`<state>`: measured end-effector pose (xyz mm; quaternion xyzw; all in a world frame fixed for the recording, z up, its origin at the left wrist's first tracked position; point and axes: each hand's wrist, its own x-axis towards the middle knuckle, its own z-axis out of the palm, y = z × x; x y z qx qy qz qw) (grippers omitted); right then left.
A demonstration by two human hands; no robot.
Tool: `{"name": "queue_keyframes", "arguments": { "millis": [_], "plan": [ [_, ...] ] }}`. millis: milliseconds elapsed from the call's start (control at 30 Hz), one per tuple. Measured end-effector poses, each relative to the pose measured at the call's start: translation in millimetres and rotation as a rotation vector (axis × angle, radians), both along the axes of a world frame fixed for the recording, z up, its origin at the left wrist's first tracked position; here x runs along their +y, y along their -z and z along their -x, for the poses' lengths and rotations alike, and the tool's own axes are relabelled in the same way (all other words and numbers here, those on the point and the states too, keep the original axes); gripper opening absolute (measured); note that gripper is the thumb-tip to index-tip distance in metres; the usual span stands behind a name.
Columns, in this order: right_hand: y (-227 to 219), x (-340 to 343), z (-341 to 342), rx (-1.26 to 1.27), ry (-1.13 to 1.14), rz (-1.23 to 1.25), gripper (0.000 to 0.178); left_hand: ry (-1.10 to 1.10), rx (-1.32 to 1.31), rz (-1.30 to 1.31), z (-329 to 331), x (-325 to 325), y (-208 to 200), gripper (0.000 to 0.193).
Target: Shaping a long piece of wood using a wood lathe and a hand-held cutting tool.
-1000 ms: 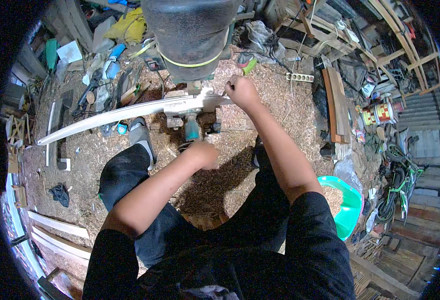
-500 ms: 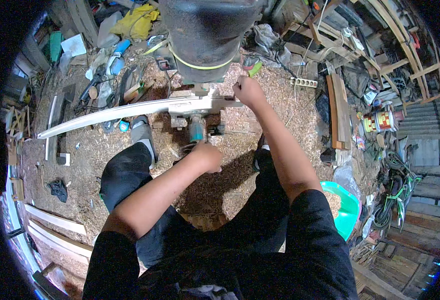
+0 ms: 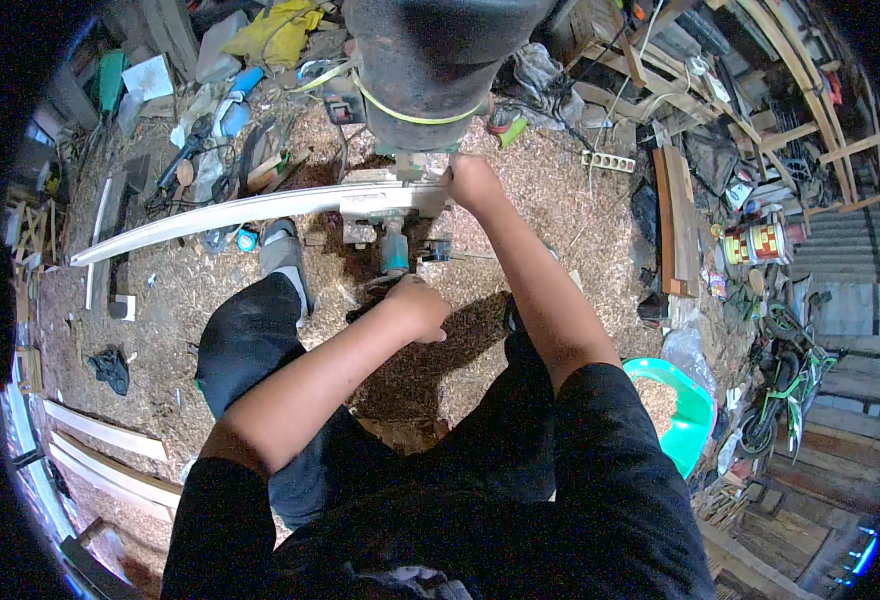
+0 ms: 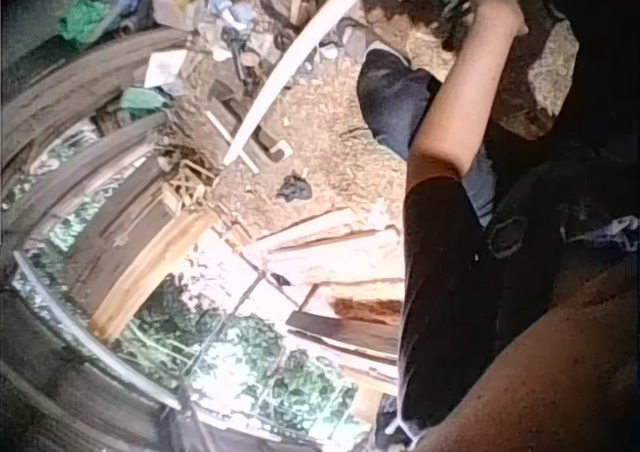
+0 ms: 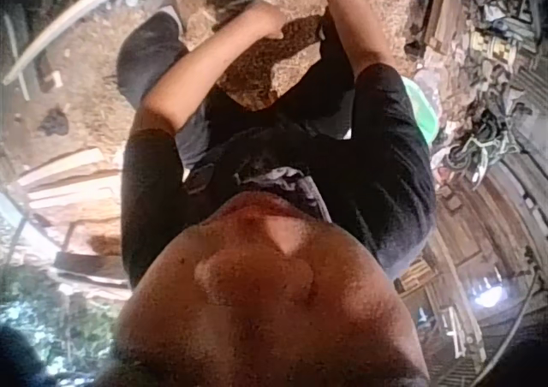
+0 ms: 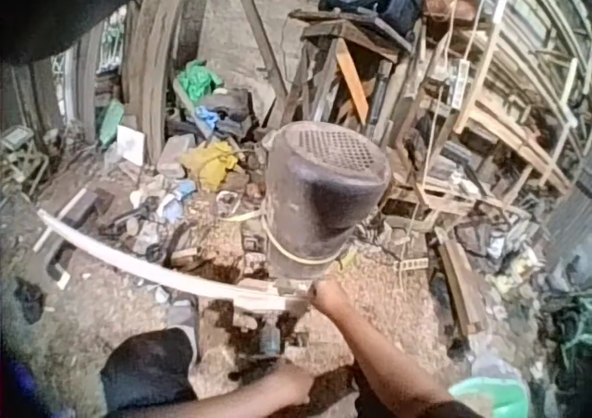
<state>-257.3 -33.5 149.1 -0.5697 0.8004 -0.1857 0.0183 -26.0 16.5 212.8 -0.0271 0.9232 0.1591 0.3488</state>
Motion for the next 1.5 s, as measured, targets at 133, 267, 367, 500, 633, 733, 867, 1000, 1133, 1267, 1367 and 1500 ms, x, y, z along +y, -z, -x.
{"name": "queue_keyframes", "arguments": {
  "millis": [133, 267, 367, 500, 633, 733, 867, 1000, 1133, 1267, 1367, 1500],
  "plan": [
    [-8.7, -3.1, 8.9, 0.036, 0.002, -0.108, 0.024, -0.003, -0.019, 0.005, -1.8, -2.5, 4.5, 0.047],
    [-23.7, -1.4, 23.6, -0.004, 0.031, -0.088, 0.03, -0.011, 0.014, 0.01, -2.6, -0.6, 7.9, 0.048],
    [-14.5, 1.9, 12.5, -0.11, 0.036, -0.068, 0.028, -0.003, 0.004, 0.023, -6.7, -0.3, 2.6, 0.047],
    [0.0, 8.9, 19.9, -0.069, -0.049, -0.029, 0.024, 0.017, 0.011, 0.042, -2.2, 6.5, -7.5, 0.046],
    [-33.7, -2.3, 15.6, -0.078, 0.061, -0.196, 0.024, -0.044, 0.02, 0.023, -15.6, 3.9, 5.9, 0.047],
    [-43.9, 5.8, -4.1, -0.102, 0.01, -0.164, 0.027, -0.008, 0.031, 0.06, -17.4, 9.4, 8.4, 0.046],
    [-7.7, 5.4, 10.8, -0.082, 0.006, -0.102, 0.025, 0.035, 0.021, 0.036, -9.3, 19.3, 4.3, 0.043],
    [-18.1, -4.6, 16.9, -0.009, -0.051, -0.11, 0.026, 0.028, -0.047, 0.072, -7.2, 20.6, 7.4, 0.038],
    [1.0, 9.7, 27.6, -0.045, -0.059, -0.121, 0.026, 0.109, 0.005, 0.069, 2.3, 31.9, -1.0, 0.032],
    [-12.6, -11.3, -5.7, 0.055, -0.008, -0.227, 0.026, 0.071, -0.089, 0.077, 2.9, 38.5, 91.8, 0.031],
    [-16.3, -12.8, 13.0, -0.033, 0.058, -0.21, 0.025, 0.048, -0.081, 0.207, 9.1, 38.3, 90.4, 0.031],
    [2.7, 1.3, 6.0, 0.027, -0.027, -0.101, 0.026, 0.086, -0.05, 0.067, 8.7, 28.2, 16.4, 0.031]
  ]
}}
